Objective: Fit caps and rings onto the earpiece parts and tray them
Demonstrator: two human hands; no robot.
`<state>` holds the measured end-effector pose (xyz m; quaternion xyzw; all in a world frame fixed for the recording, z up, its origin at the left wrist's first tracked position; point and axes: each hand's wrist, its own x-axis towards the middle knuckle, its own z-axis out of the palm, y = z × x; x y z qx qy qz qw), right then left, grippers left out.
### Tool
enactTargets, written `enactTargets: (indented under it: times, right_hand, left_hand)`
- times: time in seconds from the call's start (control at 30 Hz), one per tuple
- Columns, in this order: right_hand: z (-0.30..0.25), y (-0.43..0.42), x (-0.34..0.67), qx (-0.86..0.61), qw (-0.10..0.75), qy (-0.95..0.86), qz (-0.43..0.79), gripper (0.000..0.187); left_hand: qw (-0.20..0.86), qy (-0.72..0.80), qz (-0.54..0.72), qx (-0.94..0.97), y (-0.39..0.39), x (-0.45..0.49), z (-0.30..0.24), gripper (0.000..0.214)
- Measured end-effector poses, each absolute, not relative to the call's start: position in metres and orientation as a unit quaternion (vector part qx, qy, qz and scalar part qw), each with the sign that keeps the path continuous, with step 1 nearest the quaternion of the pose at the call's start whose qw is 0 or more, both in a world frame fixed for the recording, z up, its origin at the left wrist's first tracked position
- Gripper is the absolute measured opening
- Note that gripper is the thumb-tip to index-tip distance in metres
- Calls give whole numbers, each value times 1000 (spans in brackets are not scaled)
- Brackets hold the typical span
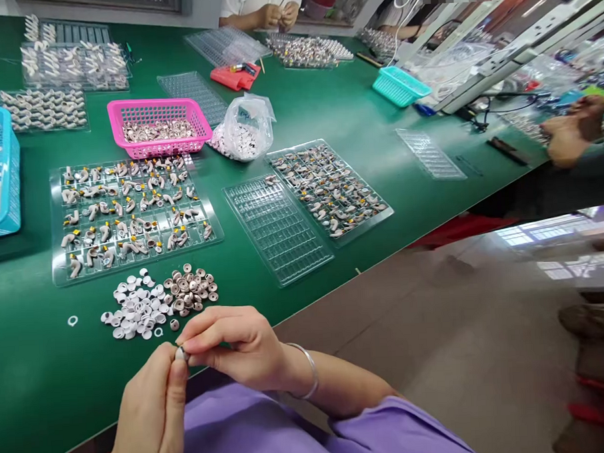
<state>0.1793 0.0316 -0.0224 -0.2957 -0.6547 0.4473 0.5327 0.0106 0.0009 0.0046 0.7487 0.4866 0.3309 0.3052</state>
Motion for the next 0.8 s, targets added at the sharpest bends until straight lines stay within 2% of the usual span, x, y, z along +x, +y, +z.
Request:
enactTargets:
  times: [0.1,0.4,0.63,0.8]
  right_hand:
    - [-23,30,177,-311,534,-650,443,9]
    - [-23,31,178,-302,525,-666,435,12]
    - [-21,29,175,-296,547,-648,440,11]
    - [-20,28,178,-302,524,-680,414,11]
  left_hand:
    - [278,494,341,750,0,11,2,24]
    - [321,486,328,744,0,12,2,25]
    - [193,472,337,791,1,9,-1,23]
    - [208,467,321,797,3,8,3,23]
